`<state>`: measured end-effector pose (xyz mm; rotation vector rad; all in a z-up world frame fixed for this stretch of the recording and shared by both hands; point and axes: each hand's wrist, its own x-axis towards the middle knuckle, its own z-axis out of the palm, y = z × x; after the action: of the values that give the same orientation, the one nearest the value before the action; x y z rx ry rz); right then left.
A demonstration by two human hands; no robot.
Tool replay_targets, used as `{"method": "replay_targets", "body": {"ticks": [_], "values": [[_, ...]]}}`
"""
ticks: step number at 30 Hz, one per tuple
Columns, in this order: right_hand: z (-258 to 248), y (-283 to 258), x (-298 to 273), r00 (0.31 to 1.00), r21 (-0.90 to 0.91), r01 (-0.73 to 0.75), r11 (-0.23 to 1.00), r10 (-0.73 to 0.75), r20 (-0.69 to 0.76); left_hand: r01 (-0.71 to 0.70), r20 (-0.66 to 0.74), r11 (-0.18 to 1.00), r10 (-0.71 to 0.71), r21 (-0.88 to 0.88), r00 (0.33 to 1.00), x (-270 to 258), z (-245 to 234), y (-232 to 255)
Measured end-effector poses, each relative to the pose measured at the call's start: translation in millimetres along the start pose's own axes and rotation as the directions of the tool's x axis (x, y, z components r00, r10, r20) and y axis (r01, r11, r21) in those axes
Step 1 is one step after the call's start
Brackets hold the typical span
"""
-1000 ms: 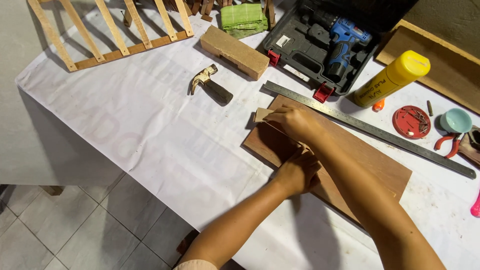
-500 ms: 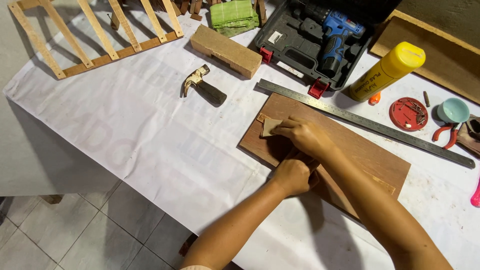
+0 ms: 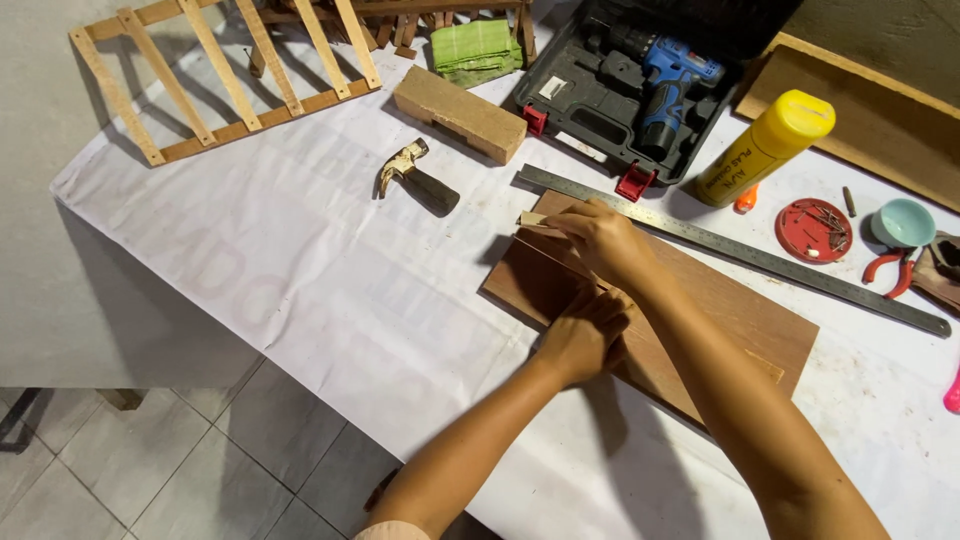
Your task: Marking wood slats with a pencil and ruler, followed by hand-sanding individual pieces on a workshop table.
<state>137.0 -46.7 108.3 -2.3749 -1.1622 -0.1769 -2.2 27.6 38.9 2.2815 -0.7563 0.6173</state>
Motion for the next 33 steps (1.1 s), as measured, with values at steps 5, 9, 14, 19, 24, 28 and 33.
{"method": "replay_targets", "body": {"ticks": [5, 9, 14, 19, 24, 28, 33], "values": [[-31, 0, -56, 0.994, -0.018, -0.005, 1.000, 0.003, -0.106, 0.404, 0.242, 0.889, -0.449, 0.214, 0.860, -6, 5, -29], [-32, 5, -98, 0.987, -0.002, -0.002, 1.000, 0.002, -0.158, 0.452, -0.106, 0.856, -0.440, 0.250, 0.892, 16, -21, -36], [-24, -1, -134, 0.997, -0.161, -0.015, 0.987, 0.003, -0.074, 0.408, -0.111, 0.851, -0.394, 0.332, 0.912, 5, -17, -61], [-10, -2, -119, 0.999, -0.258, -0.014, 0.966, 0.026, 0.044, 0.372, -0.077, 0.886, -0.365, 0.277, 0.928, -1, -15, -77], [11, -5, -84, 1.000, -0.305, 0.025, 0.952, -0.025, 0.002, 0.429, -0.049, 0.881, -0.428, 0.200, 0.902, -1, -17, -81], [4, 1, -94, 0.999, -0.273, -0.011, 0.962, 0.019, 0.027, 0.425, -0.042, 0.876, -0.427, 0.228, 0.903, 1, -20, -80], [-26, 6, -139, 0.995, -0.297, 0.055, 0.953, -0.028, 0.095, 0.421, -0.033, 0.863, -0.429, 0.280, 0.903, -1, -16, -79]]}}
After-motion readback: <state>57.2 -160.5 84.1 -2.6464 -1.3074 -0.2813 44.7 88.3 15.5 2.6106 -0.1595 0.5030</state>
